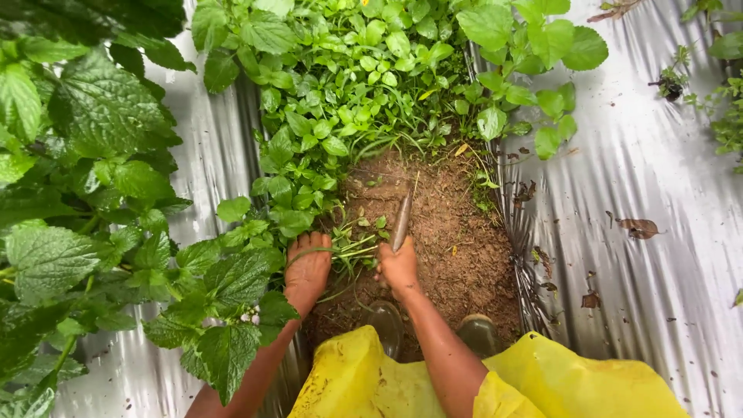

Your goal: The person uses a hoe to loosen soil and uproot weeds from a garden bed. They gather the removed weeds by hand and toss them aside, repeating the process along the row of plants.

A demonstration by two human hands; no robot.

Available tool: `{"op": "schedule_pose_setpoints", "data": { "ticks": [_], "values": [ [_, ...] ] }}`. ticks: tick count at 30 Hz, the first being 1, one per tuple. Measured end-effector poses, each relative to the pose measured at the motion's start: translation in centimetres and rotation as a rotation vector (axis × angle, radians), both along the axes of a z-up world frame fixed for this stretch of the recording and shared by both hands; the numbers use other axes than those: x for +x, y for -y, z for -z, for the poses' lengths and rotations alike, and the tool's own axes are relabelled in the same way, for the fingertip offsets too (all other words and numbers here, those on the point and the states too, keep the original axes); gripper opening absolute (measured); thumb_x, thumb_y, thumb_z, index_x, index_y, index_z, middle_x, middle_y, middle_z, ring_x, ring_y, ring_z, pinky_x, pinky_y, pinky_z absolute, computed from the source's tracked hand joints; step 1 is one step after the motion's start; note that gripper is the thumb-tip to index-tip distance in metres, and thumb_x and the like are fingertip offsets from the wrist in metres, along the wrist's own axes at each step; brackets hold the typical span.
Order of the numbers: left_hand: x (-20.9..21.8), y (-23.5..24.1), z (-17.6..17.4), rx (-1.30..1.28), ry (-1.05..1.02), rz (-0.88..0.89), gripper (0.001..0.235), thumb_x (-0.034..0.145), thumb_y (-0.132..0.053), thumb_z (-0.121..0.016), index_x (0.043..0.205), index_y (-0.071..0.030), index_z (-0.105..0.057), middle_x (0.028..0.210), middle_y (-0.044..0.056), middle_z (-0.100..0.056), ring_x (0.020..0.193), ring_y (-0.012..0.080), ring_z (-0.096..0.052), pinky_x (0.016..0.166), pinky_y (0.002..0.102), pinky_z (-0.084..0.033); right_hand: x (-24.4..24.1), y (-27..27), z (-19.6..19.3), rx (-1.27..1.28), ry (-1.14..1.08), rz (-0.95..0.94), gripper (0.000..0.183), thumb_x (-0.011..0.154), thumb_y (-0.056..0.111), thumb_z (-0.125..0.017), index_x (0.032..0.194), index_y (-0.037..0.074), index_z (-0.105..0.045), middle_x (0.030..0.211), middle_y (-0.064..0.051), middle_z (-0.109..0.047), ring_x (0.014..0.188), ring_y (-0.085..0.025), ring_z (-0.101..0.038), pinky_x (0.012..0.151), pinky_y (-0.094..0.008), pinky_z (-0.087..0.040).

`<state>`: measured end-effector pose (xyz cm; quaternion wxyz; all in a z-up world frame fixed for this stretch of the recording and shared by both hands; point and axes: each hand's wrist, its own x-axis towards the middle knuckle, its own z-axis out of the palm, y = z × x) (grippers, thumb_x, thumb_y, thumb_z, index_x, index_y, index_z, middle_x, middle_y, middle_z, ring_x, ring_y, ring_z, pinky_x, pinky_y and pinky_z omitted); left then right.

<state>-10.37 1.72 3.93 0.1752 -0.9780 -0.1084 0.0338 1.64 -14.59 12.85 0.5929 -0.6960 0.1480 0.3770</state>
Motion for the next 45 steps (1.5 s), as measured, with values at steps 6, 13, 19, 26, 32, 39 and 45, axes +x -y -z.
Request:
{"op": "schedule_pose_setpoints", "data": {
  "ticks": [6,13,19,26,32,39,45],
  "values": [
    [2.5,1.2,-0.3,-0.040,0.000,0.201,0.034,0.081,-0.024,-0.071,0.112,-0.014,-0.061,0.110,0.012,-0.056,0.093,0.0296,-0.058,0.064,0.041,-0.047,-6.2,2.2,2.7,-0.044,-0.087,-0.084,0.025,0.097,0.016,-0.056,0.115,0.001,-0.048,0.059,-0.012,-0.057,0.041,-0.021,-0.059,0.036,-0.035,-0.054],
    [2.1,-1.0,6.8,-0.010,-0.238,0.001,0.015,0.092,-0.017,-0.054,0.092,-0.012,-0.068,0.081,0.009,-0.065,0.078,0.0318,-0.064,0.058,0.048,-0.045,-4.8,3.8,-0.8,-0.063,-0.060,-0.008,0.027,0.095,0.010,-0.060,0.118,0.000,-0.050,0.065,-0.011,-0.057,0.044,-0.018,-0.057,0.037,-0.035,-0.056],
    [0.1,-0.6,6.8,-0.104,-0.269,-0.050,0.013,0.091,-0.011,-0.055,0.093,-0.010,-0.068,0.082,0.007,-0.069,0.069,0.0284,-0.070,0.054,0.046,-0.050,2.0,-0.3,2.9,0.005,0.085,0.363,0.019,0.095,0.009,-0.054,0.109,0.000,-0.046,0.057,-0.006,-0.053,0.039,-0.018,-0.052,0.034,-0.034,-0.046],
    [0.9,0.4,-0.5,-0.029,-0.100,-0.040,0.004,0.086,-0.014,-0.062,0.087,-0.012,-0.065,0.074,0.009,-0.063,0.067,0.0289,-0.067,0.055,0.046,-0.048,-0.2,-4.2,3.5,-0.052,0.147,0.105,0.030,0.094,0.014,-0.058,0.117,0.000,-0.046,0.062,-0.009,-0.058,0.042,-0.018,-0.058,0.033,-0.036,-0.048],
    [-0.2,1.0,-0.9,0.010,-0.072,-0.091,0.010,0.093,-0.019,-0.062,0.101,-0.015,-0.065,0.096,0.006,-0.072,0.068,0.0182,-0.074,0.051,0.036,-0.059,1.2,-3.6,3.7,0.015,0.052,0.133,0.031,0.097,0.012,-0.054,0.123,-0.002,-0.044,0.058,-0.009,-0.055,0.036,-0.018,-0.052,0.028,-0.032,-0.046],
    [-0.7,0.3,3.5,0.105,0.016,0.005,0.003,0.092,-0.019,-0.066,0.093,-0.017,-0.067,0.081,0.008,-0.068,0.071,0.0251,-0.068,0.060,0.040,-0.054,0.2,-0.9,-1.7,-0.025,-0.005,-0.140,0.032,0.095,0.011,-0.057,0.122,-0.004,-0.050,0.065,-0.012,-0.059,0.044,-0.019,-0.059,0.037,-0.035,-0.056],
    [-3.8,-0.3,8.5,0.075,-0.093,0.027,0.038,0.091,-0.022,-0.070,0.127,-0.013,-0.064,0.113,0.019,-0.069,0.100,0.0349,-0.068,0.072,0.047,-0.060,1.2,-3.5,-0.5,0.045,-0.028,0.037,0.034,0.097,0.008,-0.054,0.128,-0.003,-0.044,0.072,-0.011,-0.057,0.048,-0.016,-0.056,0.037,-0.032,-0.055]
  ]
}}
